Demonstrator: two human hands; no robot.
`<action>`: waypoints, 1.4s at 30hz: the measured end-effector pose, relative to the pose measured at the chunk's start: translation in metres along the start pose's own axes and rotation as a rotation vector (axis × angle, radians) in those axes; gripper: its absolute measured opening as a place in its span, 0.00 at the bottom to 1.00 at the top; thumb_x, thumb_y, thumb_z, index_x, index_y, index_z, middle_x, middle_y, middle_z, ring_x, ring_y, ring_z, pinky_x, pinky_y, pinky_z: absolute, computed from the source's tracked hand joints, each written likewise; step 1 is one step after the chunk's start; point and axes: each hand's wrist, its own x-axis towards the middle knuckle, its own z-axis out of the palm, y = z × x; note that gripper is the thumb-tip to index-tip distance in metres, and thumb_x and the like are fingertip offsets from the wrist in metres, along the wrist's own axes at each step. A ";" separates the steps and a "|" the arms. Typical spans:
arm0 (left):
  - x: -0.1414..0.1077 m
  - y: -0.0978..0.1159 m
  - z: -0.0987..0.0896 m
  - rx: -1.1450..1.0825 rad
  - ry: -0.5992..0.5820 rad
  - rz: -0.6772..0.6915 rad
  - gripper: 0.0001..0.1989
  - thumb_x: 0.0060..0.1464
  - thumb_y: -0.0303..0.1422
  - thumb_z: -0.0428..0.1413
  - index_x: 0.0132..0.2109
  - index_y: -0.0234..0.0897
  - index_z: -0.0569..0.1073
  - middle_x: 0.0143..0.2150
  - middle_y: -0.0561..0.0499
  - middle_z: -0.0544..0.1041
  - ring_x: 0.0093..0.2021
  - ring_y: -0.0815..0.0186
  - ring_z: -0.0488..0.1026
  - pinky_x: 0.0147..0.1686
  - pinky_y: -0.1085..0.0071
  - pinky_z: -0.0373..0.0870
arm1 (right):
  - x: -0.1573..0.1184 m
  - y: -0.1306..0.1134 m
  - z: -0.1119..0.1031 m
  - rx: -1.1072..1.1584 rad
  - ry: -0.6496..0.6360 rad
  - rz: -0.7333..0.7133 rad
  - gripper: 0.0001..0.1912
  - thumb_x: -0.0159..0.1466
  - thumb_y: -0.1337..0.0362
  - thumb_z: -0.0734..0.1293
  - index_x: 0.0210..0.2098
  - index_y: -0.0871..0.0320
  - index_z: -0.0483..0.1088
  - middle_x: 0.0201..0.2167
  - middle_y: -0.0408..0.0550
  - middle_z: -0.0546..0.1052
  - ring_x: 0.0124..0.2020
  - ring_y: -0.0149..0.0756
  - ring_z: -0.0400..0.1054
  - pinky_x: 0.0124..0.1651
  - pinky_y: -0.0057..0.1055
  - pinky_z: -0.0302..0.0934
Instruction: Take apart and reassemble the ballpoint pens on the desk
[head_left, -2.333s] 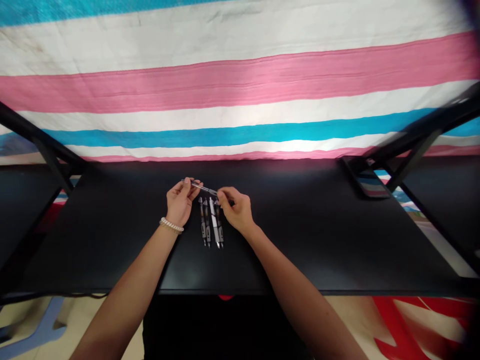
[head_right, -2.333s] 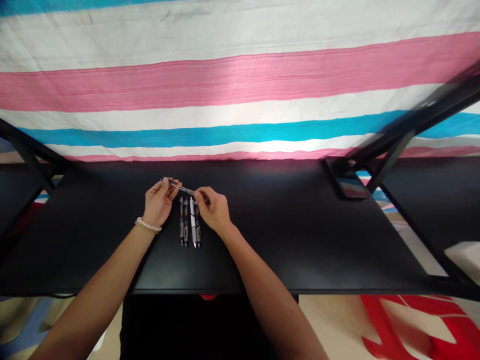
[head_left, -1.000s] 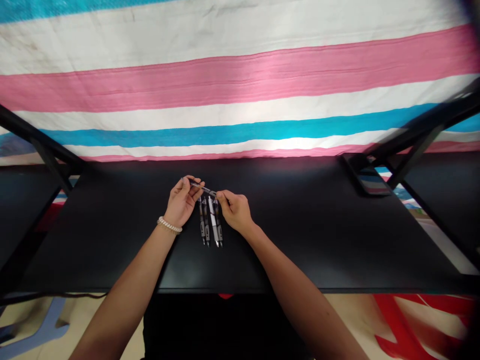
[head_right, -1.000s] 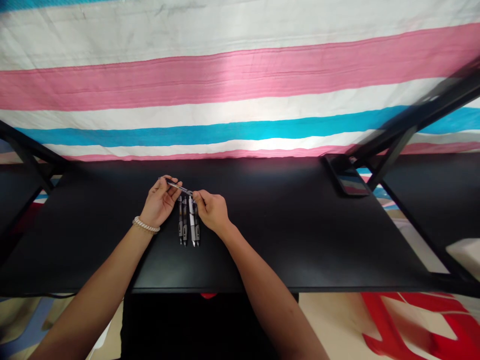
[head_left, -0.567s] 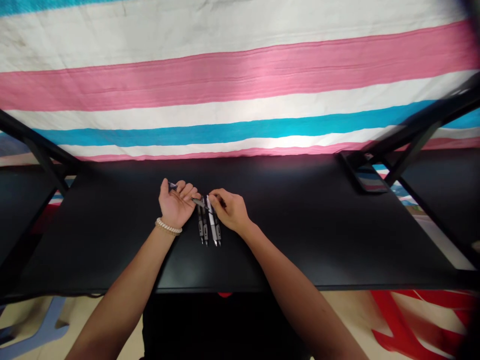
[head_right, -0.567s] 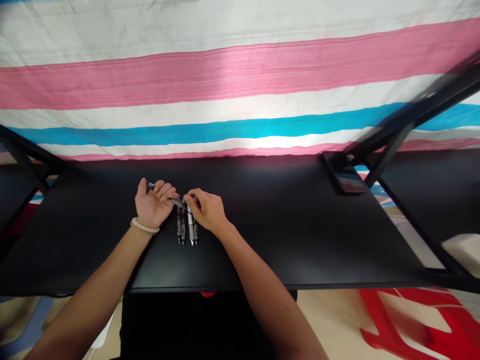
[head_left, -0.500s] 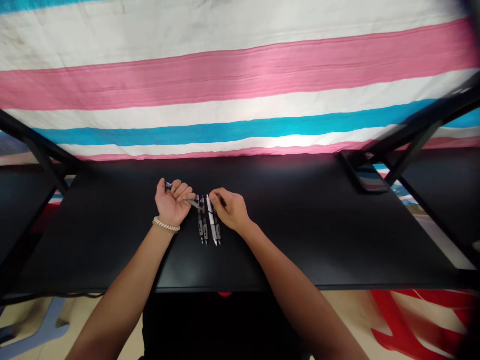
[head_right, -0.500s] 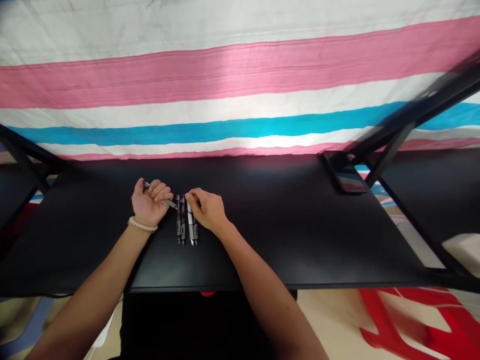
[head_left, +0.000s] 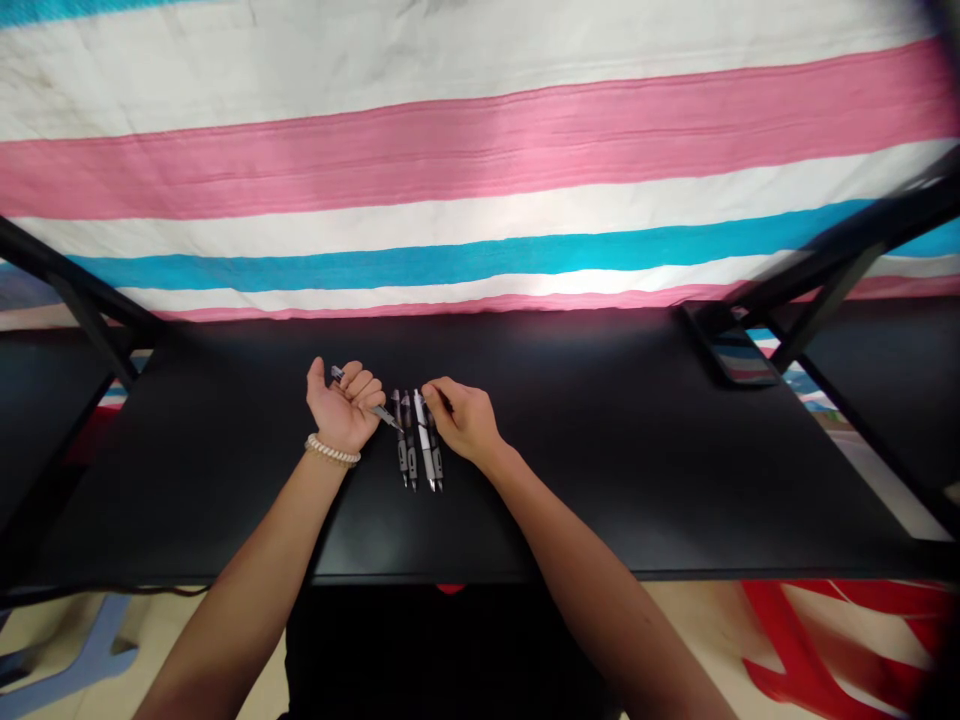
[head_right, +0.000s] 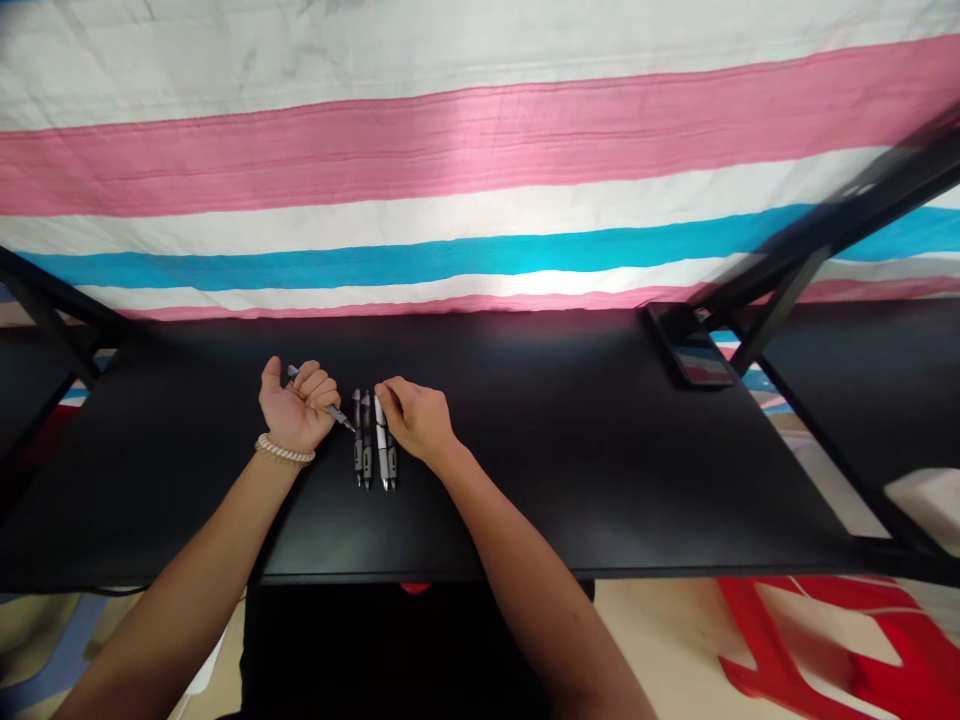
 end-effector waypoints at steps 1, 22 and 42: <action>0.000 0.000 0.000 0.000 0.001 0.004 0.24 0.64 0.48 0.42 0.25 0.40 0.44 0.17 0.59 0.47 0.16 0.75 0.49 0.15 0.77 0.51 | 0.000 0.000 0.000 0.000 0.001 -0.001 0.17 0.72 0.59 0.56 0.35 0.58 0.72 0.26 0.46 0.76 0.27 0.31 0.70 0.32 0.27 0.56; 0.000 -0.017 0.007 0.268 -0.088 -0.016 0.27 0.60 0.54 0.43 0.35 0.36 0.74 0.30 0.46 0.74 0.33 0.63 0.74 0.46 0.62 0.72 | -0.008 -0.009 0.003 0.018 -0.045 -0.339 0.13 0.68 0.67 0.59 0.46 0.57 0.73 0.27 0.44 0.76 0.26 0.30 0.68 0.32 0.27 0.60; 0.009 -0.014 -0.002 0.297 0.034 0.138 0.10 0.52 0.37 0.55 0.34 0.34 0.75 0.36 0.44 0.79 0.41 0.63 0.77 0.45 0.67 0.74 | 0.006 0.023 -0.001 -0.315 0.182 0.225 0.11 0.63 0.67 0.63 0.43 0.58 0.74 0.38 0.57 0.72 0.42 0.49 0.62 0.47 0.44 0.60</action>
